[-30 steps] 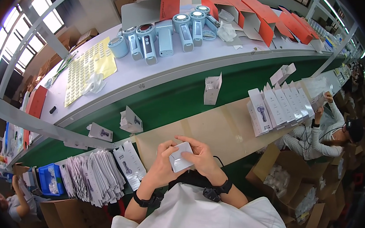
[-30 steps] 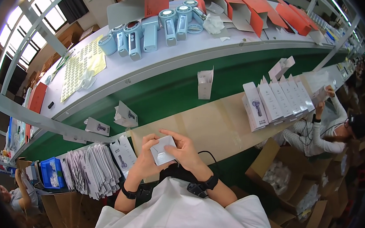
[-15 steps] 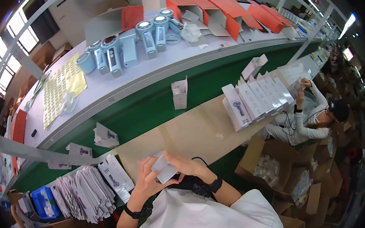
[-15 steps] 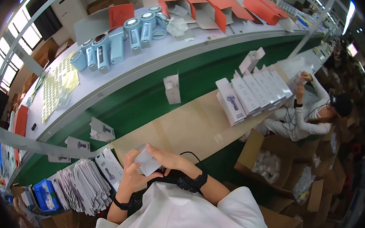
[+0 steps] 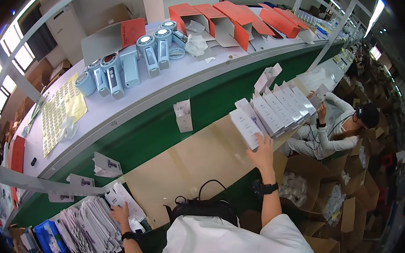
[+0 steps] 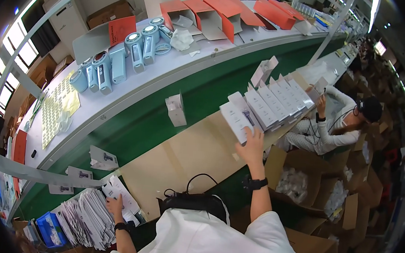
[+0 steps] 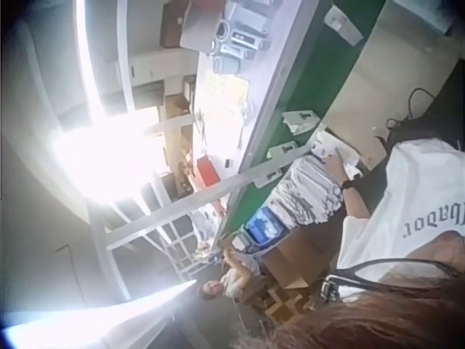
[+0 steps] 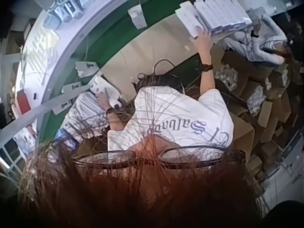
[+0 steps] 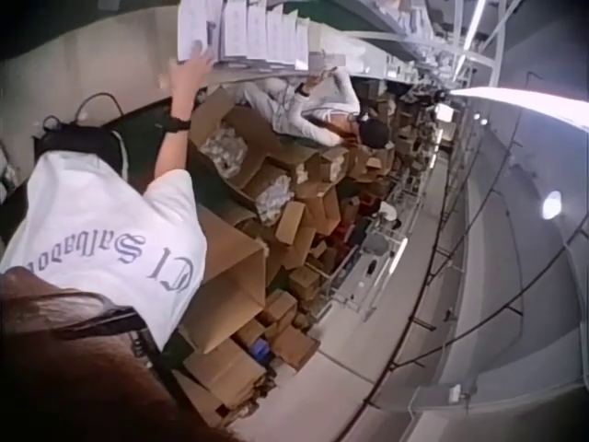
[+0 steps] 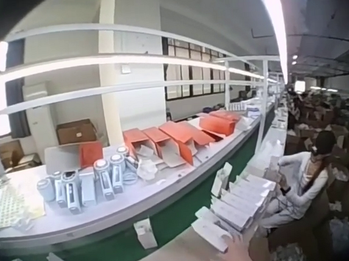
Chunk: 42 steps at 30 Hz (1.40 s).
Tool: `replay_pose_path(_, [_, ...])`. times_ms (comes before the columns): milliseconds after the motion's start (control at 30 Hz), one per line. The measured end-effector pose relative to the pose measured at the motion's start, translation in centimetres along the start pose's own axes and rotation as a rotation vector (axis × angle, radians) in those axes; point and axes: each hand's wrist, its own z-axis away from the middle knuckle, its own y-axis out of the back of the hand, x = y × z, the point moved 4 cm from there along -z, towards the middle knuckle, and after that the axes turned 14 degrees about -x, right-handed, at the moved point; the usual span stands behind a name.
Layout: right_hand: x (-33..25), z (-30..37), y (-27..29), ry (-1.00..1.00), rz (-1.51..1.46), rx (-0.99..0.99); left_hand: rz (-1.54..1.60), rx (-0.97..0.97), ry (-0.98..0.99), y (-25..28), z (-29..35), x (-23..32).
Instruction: The person picks up a flat white box, folds it into shape, inserts a white paper manual, and places the assembled box onto a stack.
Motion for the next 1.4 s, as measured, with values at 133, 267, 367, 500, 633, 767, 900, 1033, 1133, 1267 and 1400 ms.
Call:
replay_pose_path(133, [6.6, -2.1, -3.1, 0.060, 0.207, 0.186, -0.177, -0.115, 0.087, -2.2, -0.7, -1.5])
replay_pose_path(267, [7.0, -2.7, -4.1, -0.063, 0.326, 0.207, -0.153, -0.060, 0.077, -4.1, -1.2, -2.2])
replay_pose_path(367, [5.8, -2.5, -4.3, -0.140, 0.375, 0.197, -0.075, 0.053, -0.145, -7.5, -2.3, -3.1])
replay_pose_path(500, [3.9, -0.8, -5.0, -0.255, 0.374, 0.239, -0.057, -0.085, -0.225, -8.8, 2.2, 1.7])
replay_pose_path(633, [-1.0, -0.5, -5.3, -0.244, 0.282, 0.172, -0.095, -0.181, -0.180, -8.1, 1.9, 0.8])
replay_pose_path(767, [-2.3, -0.3, -5.7, -0.156, 0.240, 0.170, -0.004, -0.231, -0.045, -5.7, 3.4, 2.8])
replay_pose_path(900, [-4.2, -0.1, -7.1, -0.044, 0.132, 0.081, 0.023, -0.129, -0.004, -5.0, 2.6, 2.4])
replay_pose_path(1033, [-7.1, 1.3, -8.7, 0.088, -0.117, -0.078, 0.018, -0.125, -0.053, -4.5, 3.6, 3.1])
replay_pose_path(1133, [-10.7, 2.7, -9.4, 0.220, -0.326, -0.286, 0.019, -0.012, -0.189, -3.4, 6.6, 5.0])
replay_pose_path(1267, [-11.4, 3.1, -14.7, 0.285, -0.283, -0.434, 0.086, -0.050, -0.513, 0.0, 12.6, 7.3])
replay_pose_path(1400, [-11.5, 0.5, -18.3, 0.254, -0.155, -0.447, 0.154, -0.074, -0.739, 2.8, 17.1, 10.5])
